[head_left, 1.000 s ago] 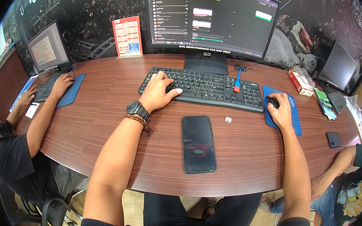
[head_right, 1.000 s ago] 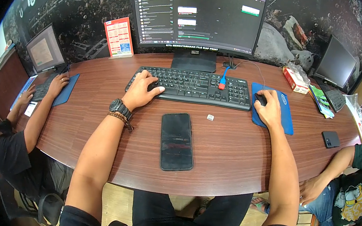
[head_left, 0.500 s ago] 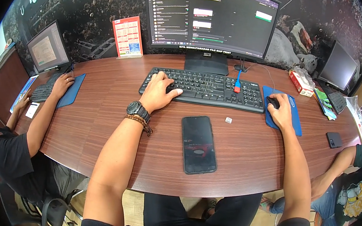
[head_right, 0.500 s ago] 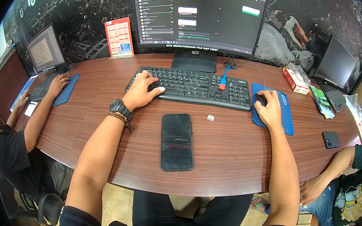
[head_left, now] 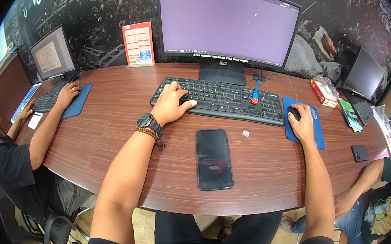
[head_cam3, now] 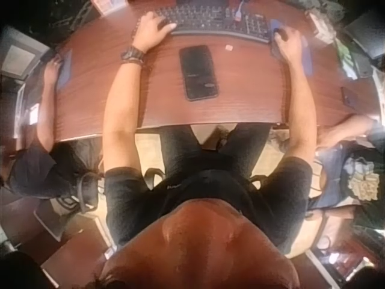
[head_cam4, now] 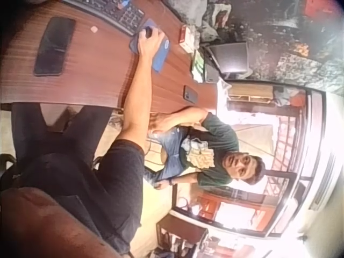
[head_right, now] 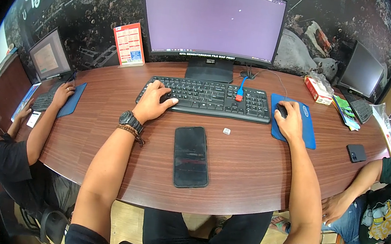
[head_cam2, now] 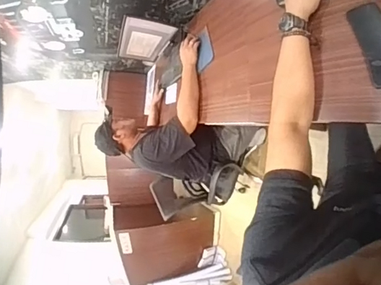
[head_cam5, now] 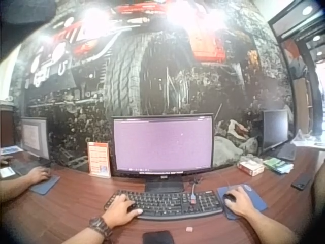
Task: The recorder is designing a poster on a computer using graphic design software.
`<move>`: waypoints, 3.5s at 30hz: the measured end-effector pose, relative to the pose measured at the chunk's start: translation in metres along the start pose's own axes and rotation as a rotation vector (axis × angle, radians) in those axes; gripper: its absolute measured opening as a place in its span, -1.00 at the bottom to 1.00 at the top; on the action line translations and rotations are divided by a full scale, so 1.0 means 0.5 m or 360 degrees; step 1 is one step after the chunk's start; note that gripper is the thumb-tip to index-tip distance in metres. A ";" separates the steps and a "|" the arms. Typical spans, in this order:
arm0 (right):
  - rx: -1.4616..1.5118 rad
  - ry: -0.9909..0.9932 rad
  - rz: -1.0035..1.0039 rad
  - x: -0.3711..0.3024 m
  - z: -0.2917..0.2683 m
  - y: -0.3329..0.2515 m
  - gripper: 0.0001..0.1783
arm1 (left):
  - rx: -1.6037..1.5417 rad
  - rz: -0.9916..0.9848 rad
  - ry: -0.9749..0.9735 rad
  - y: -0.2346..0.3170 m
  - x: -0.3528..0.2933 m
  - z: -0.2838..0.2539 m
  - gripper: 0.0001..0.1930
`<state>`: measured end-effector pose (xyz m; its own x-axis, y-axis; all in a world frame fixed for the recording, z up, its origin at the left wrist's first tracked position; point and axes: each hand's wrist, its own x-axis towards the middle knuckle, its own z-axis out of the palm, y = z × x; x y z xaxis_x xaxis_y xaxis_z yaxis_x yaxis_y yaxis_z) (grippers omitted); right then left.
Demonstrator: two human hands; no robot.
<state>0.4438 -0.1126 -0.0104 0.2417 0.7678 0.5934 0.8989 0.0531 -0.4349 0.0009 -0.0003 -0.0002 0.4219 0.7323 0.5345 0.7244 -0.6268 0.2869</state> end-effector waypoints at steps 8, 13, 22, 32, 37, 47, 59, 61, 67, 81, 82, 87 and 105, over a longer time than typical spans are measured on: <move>-0.0005 0.0008 0.0010 0.003 0.009 0.009 -0.60 | -0.0001 -0.0032 -0.0026 -0.001 0.001 -0.004 -0.42; -0.0034 0.0046 0.0073 0.001 0.007 0.008 -0.59 | -0.0025 -0.0020 -0.0032 -0.002 0.003 -0.002 -0.41; -0.0007 0.0040 0.0049 0.001 0.005 0.012 -0.60 | -0.0017 0.0014 -0.0020 -0.001 0.000 -0.002 -0.42; 0.0017 0.0037 0.0019 0.002 0.007 0.004 -0.59 | -0.0009 0.0013 -0.0004 -0.006 -0.001 -0.003 -0.43; -0.0013 0.0053 0.0016 0.000 0.003 0.008 -0.61 | -0.0034 0.0001 -0.0028 0.000 0.003 0.001 -0.45; 0.0123 -0.0073 -0.0107 -0.001 -0.002 -0.002 -0.60 | 0.0009 0.0025 0.0017 -0.011 0.001 0.008 -0.42; 0.0156 -0.0098 -0.0115 0.001 -0.004 -0.013 -0.59 | -0.0003 0.0011 0.0007 -0.008 0.000 0.003 -0.42; 0.0147 -0.0112 -0.0100 0.000 -0.008 -0.017 -0.59 | -0.0016 -0.0024 -0.0049 -0.003 0.001 -0.001 -0.42; 0.0128 -0.0125 -0.0085 0.001 -0.007 -0.016 -0.59 | 0.0011 0.0024 0.0009 -0.009 0.000 0.004 -0.42; 0.0140 -0.0112 -0.0143 0.001 -0.006 -0.010 -0.63 | 0.0004 0.0022 0.0008 -0.010 0.000 0.006 -0.42; 0.0142 -0.0114 -0.0145 0.001 -0.006 -0.008 -0.63 | -0.0005 0.0013 -0.0001 -0.010 0.000 0.006 -0.42; 0.0150 -0.0121 -0.0127 0.000 -0.008 -0.012 -0.62 | -0.0001 0.0031 0.0013 -0.011 0.001 0.006 -0.42; 0.0151 -0.0095 -0.0150 0.001 -0.003 -0.005 -0.63 | 0.0015 0.0000 -0.0026 -0.006 0.001 0.001 -0.41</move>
<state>0.4421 -0.1133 -0.0081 0.1334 0.7931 0.5943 0.8773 0.1845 -0.4430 -0.0005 0.0020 -0.0012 0.4307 0.7365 0.5216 0.7294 -0.6244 0.2794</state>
